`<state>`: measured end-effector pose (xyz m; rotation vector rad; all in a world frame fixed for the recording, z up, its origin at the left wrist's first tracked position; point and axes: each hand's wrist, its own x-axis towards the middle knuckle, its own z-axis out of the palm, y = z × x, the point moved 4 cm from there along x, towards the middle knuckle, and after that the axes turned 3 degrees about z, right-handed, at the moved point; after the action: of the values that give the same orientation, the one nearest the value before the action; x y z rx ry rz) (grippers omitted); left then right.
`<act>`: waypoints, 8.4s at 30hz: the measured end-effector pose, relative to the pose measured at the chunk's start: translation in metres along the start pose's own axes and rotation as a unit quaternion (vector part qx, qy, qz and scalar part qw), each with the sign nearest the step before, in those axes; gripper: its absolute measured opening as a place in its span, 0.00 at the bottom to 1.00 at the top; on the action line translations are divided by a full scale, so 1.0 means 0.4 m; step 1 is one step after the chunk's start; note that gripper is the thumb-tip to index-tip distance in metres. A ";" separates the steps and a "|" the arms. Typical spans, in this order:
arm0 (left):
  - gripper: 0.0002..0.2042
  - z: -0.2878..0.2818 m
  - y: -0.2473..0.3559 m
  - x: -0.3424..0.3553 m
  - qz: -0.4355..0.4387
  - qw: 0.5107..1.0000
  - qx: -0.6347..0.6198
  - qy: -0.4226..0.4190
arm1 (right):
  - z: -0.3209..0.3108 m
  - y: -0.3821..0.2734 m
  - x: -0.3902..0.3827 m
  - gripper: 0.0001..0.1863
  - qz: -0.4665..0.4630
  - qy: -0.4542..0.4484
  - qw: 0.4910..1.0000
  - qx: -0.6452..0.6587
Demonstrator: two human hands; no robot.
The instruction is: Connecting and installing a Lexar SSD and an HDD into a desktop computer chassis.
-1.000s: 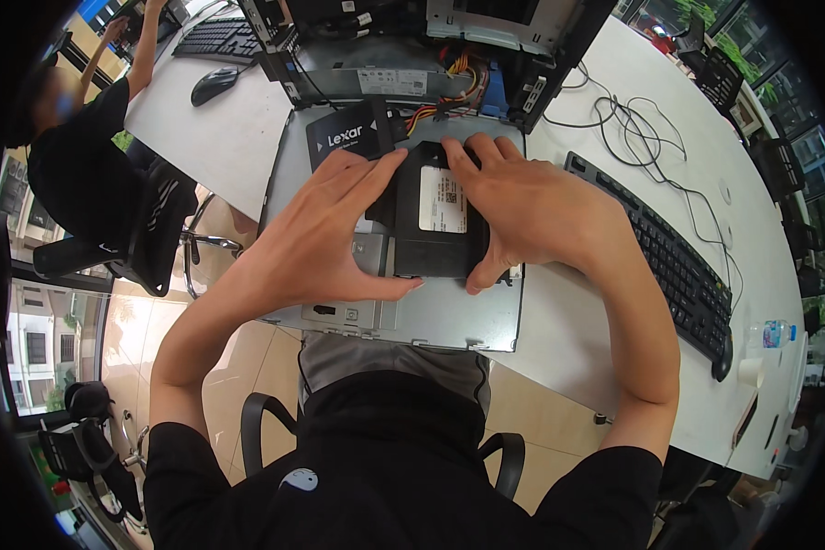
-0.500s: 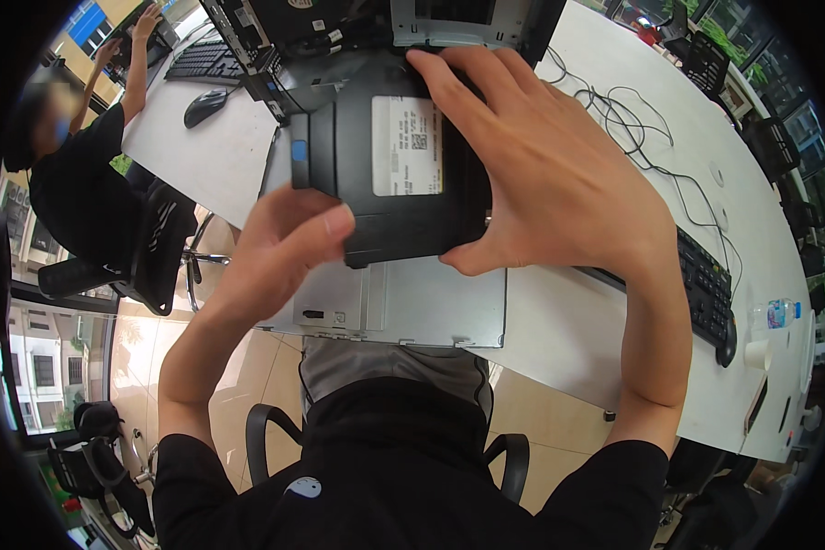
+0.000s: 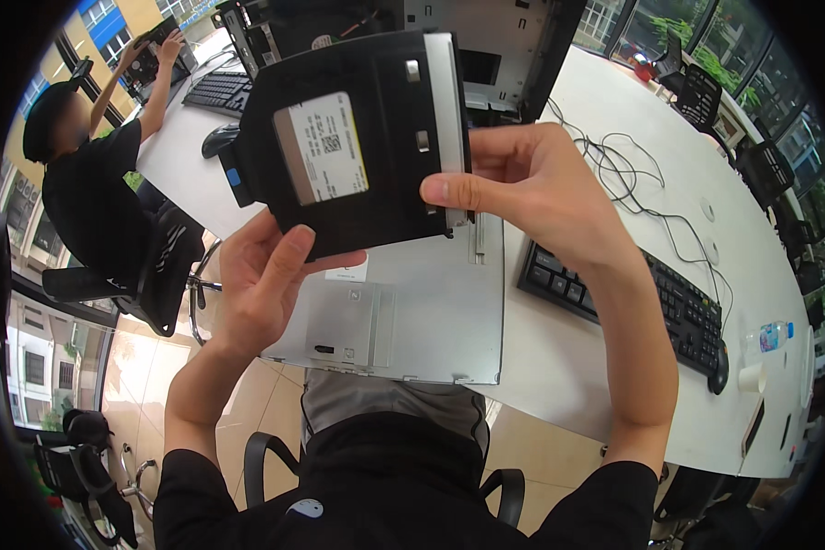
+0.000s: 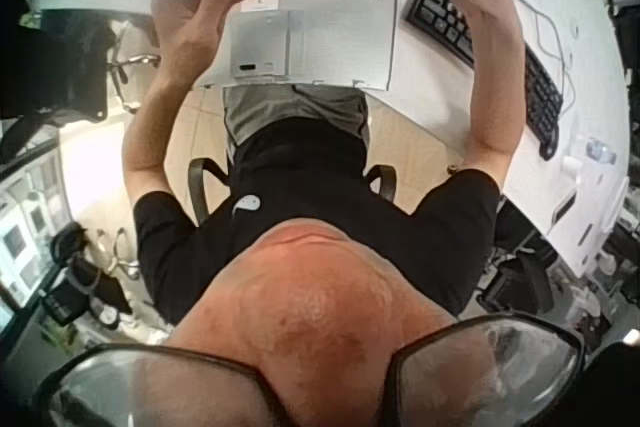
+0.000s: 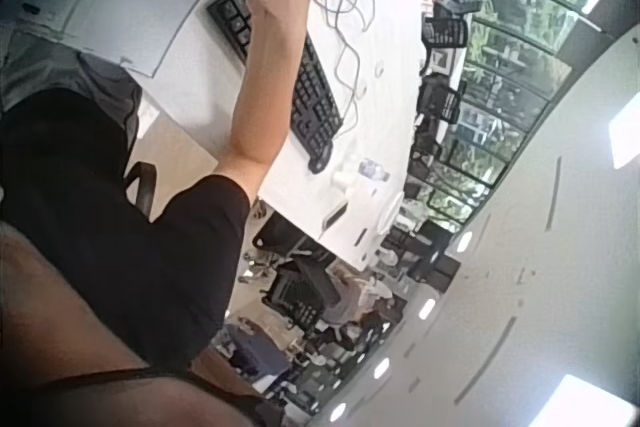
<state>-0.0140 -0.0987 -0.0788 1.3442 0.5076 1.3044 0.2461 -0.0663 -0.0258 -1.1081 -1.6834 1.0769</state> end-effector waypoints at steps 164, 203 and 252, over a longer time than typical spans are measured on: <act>0.15 -0.142 -0.073 0.133 0.404 0.609 0.668 -0.141 | 0.089 0.149 0.055 0.11 -0.276 0.062 0.832 -0.477; 0.07 -0.169 -0.112 0.248 0.425 0.604 0.672 -0.059 | 0.092 0.171 0.174 0.12 -0.271 0.210 0.882 -0.322; 0.15 -0.191 0.026 -0.274 0.276 0.668 0.640 -0.259 | 0.169 0.107 -0.394 0.17 -0.299 -0.049 0.797 -0.523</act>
<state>-0.1170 -0.1660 -0.1316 3.1495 0.6482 0.7987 0.2347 -0.2195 -0.1136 -0.9723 -2.5503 -0.3130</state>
